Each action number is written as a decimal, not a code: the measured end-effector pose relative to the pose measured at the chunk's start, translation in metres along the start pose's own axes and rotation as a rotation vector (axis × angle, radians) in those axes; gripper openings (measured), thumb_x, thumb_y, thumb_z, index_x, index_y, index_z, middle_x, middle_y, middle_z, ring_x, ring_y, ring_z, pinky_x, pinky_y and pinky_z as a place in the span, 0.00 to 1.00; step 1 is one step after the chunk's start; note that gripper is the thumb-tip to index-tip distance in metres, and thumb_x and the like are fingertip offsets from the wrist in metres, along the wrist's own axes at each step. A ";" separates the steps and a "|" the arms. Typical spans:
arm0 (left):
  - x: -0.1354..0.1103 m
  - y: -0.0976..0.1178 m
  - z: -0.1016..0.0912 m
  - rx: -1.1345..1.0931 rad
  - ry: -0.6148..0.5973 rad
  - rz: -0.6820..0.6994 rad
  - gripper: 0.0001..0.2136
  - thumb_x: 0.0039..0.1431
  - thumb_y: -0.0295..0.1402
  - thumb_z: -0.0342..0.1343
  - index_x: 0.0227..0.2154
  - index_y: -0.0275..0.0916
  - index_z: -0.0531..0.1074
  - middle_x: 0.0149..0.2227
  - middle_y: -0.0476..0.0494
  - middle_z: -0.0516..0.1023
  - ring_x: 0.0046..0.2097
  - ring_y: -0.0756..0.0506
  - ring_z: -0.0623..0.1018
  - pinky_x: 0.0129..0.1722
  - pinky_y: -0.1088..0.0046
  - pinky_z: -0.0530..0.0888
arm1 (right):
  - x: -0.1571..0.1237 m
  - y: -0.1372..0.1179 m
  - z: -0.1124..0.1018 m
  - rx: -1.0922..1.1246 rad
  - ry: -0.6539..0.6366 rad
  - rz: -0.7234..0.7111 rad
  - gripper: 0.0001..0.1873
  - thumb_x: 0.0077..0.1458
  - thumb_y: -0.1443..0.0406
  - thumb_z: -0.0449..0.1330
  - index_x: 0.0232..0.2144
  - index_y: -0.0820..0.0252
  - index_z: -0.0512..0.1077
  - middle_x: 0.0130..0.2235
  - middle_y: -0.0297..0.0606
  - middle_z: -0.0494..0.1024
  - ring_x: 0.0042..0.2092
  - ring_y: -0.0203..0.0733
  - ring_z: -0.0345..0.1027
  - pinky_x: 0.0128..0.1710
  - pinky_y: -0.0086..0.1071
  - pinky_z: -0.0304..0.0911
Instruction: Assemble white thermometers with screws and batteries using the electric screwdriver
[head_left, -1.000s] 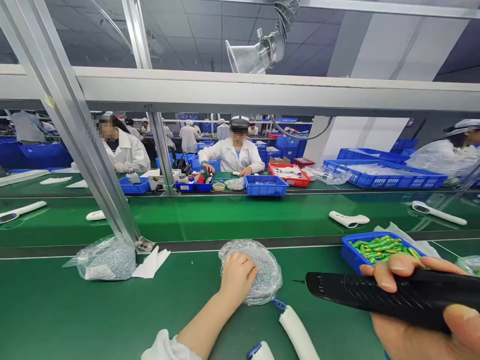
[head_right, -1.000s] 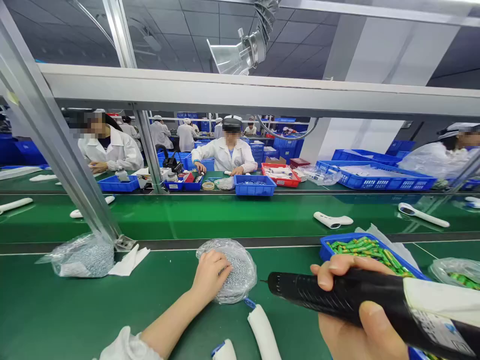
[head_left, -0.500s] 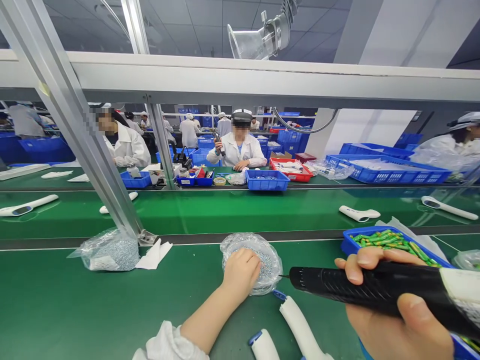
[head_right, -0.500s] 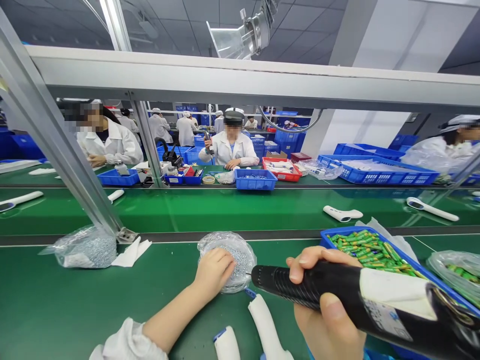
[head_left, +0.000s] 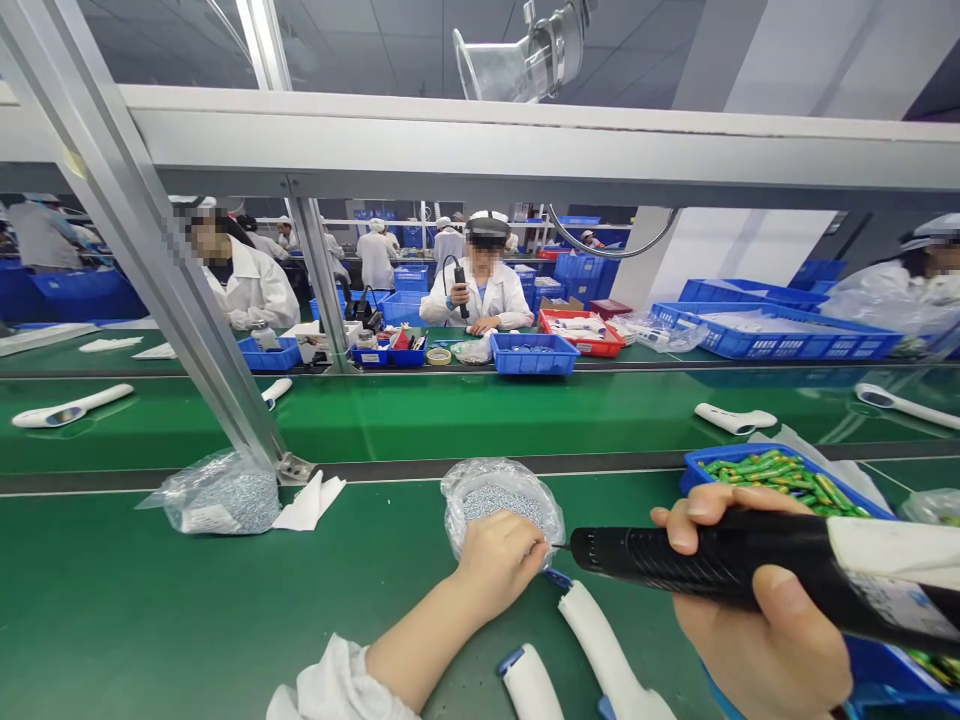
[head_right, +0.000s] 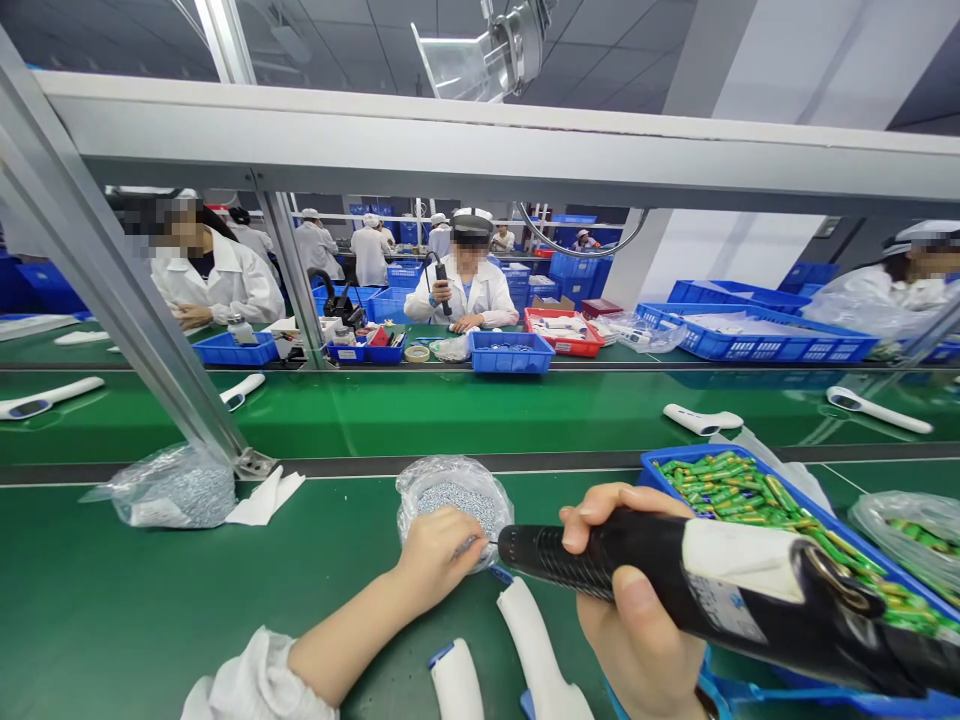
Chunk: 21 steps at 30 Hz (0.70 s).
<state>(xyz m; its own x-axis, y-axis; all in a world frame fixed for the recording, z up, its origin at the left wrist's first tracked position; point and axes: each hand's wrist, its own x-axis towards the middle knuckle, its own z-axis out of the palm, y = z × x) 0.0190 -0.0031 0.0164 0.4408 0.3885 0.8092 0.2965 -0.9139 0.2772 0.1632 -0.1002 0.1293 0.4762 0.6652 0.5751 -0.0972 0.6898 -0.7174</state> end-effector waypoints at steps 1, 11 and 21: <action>0.000 0.000 0.000 0.000 0.000 0.008 0.09 0.60 0.29 0.47 0.25 0.38 0.68 0.25 0.49 0.76 0.25 0.49 0.73 0.24 0.74 0.68 | 0.000 0.002 0.000 0.005 -0.010 0.006 0.16 0.47 0.57 0.65 0.38 0.53 0.69 0.32 0.31 0.68 0.28 0.33 0.64 0.38 0.31 0.68; -0.003 0.002 0.002 0.014 -0.030 0.050 0.08 0.60 0.30 0.48 0.27 0.38 0.69 0.25 0.48 0.76 0.25 0.48 0.73 0.23 0.73 0.68 | -0.001 0.010 0.003 -0.003 -0.031 0.004 0.15 0.48 0.58 0.65 0.38 0.55 0.69 0.31 0.32 0.69 0.27 0.33 0.66 0.34 0.29 0.69; -0.006 0.009 -0.005 0.045 -0.085 0.019 0.09 0.61 0.37 0.49 0.29 0.37 0.69 0.27 0.44 0.76 0.27 0.46 0.74 0.23 0.71 0.69 | 0.000 0.004 0.007 -0.052 -0.054 -0.011 0.14 0.47 0.57 0.65 0.37 0.54 0.70 0.30 0.32 0.70 0.26 0.32 0.66 0.33 0.28 0.70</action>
<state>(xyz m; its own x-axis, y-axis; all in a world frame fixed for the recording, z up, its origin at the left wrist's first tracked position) 0.0149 -0.0145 0.0172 0.5161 0.3814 0.7669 0.3246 -0.9157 0.2370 0.1562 -0.0957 0.1291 0.4287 0.6735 0.6022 -0.0461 0.6820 -0.7299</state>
